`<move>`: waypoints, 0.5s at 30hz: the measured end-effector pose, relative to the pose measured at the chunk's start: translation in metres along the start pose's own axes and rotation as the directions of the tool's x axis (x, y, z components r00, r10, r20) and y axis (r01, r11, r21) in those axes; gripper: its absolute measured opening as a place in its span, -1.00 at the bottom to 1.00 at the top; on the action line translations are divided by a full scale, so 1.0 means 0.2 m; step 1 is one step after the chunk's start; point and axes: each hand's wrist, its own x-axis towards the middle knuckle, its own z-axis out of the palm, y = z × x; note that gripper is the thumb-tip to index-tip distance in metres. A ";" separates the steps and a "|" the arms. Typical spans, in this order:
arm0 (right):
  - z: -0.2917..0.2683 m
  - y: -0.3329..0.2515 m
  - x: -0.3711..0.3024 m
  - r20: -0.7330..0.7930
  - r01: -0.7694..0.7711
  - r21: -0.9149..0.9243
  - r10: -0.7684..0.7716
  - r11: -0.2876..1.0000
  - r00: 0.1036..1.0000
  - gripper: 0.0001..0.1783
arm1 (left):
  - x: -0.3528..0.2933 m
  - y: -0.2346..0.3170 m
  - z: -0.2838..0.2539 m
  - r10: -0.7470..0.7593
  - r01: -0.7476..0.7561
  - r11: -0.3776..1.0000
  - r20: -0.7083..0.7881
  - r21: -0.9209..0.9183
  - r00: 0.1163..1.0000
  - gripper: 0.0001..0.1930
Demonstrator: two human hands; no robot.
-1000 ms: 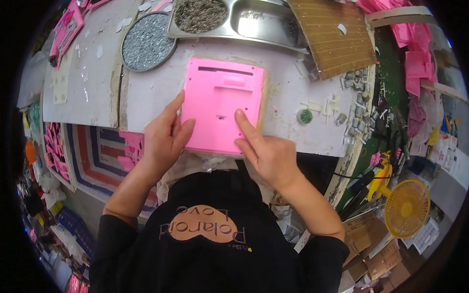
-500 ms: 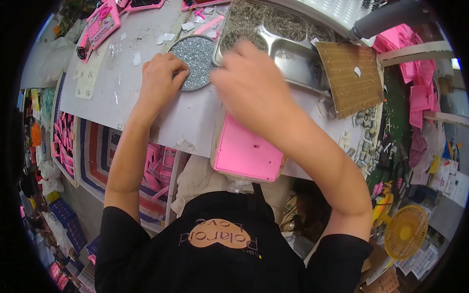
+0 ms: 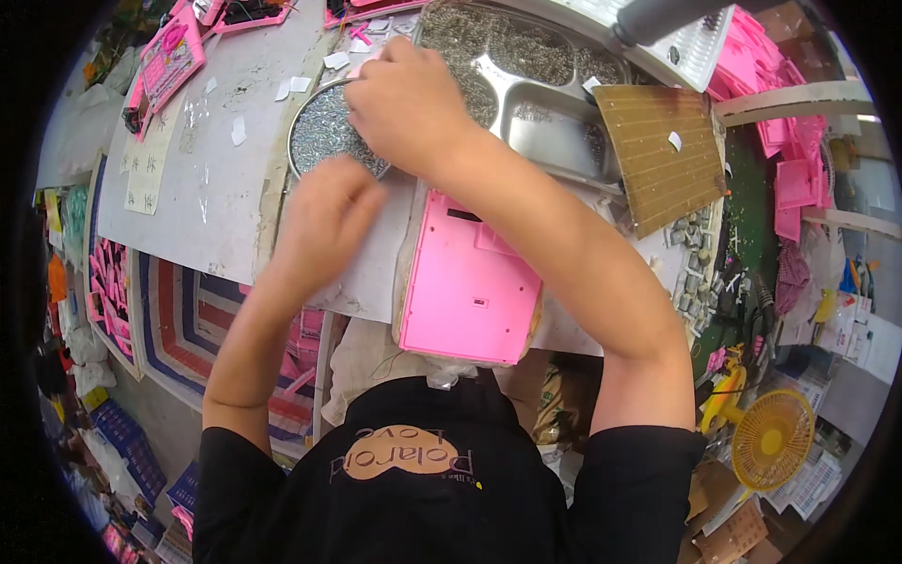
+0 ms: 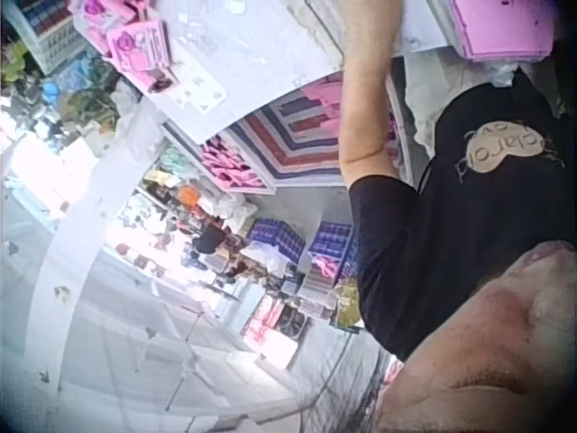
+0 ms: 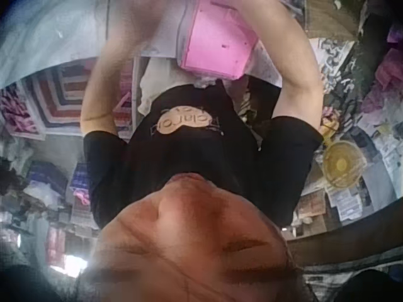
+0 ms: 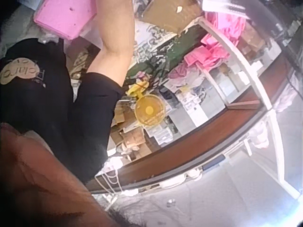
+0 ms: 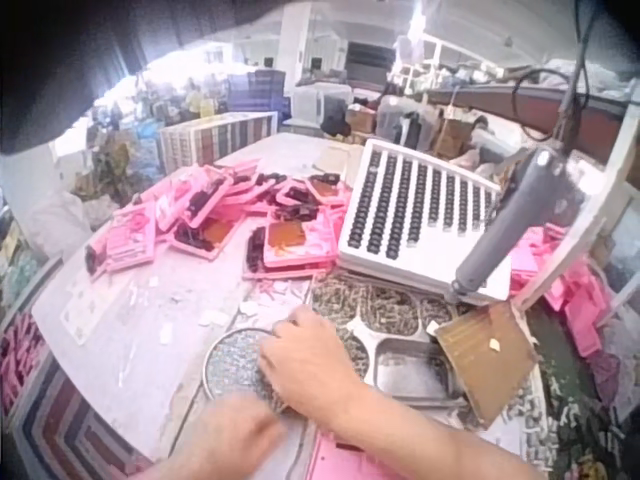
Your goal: Assembling electronic and mechanical components into a pink toy casing using a soldering iron and screwdriver.
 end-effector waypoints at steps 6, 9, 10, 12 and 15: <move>-0.41 0.04 -0.43 -0.088 -0.190 0.269 0.220 0.944 0.971 -0.90 | -0.01 0.17 0.07 -0.004 0.004 1.000 0.163 -0.001 0.987 -0.83; -0.51 0.05 -0.67 -0.049 -0.331 0.309 0.363 0.892 0.931 -0.91 | 0.01 0.17 0.10 0.081 -0.089 0.994 0.134 0.059 0.988 -0.81; -0.52 0.05 -0.74 -0.032 -0.372 0.326 0.404 0.869 0.914 -0.93 | 0.01 0.17 0.11 0.080 -0.092 0.993 0.140 0.080 0.987 -0.81; -0.49 0.06 -0.85 -0.029 -0.394 0.314 0.424 0.864 0.905 -0.94 | 0.02 0.19 0.11 0.081 -0.100 0.988 0.152 0.118 0.985 -0.81; -0.44 0.06 -0.93 -0.031 -0.391 0.307 0.420 0.868 0.907 -0.93 | 0.01 0.18 0.11 0.056 -0.072 0.994 0.176 0.086 0.983 -0.78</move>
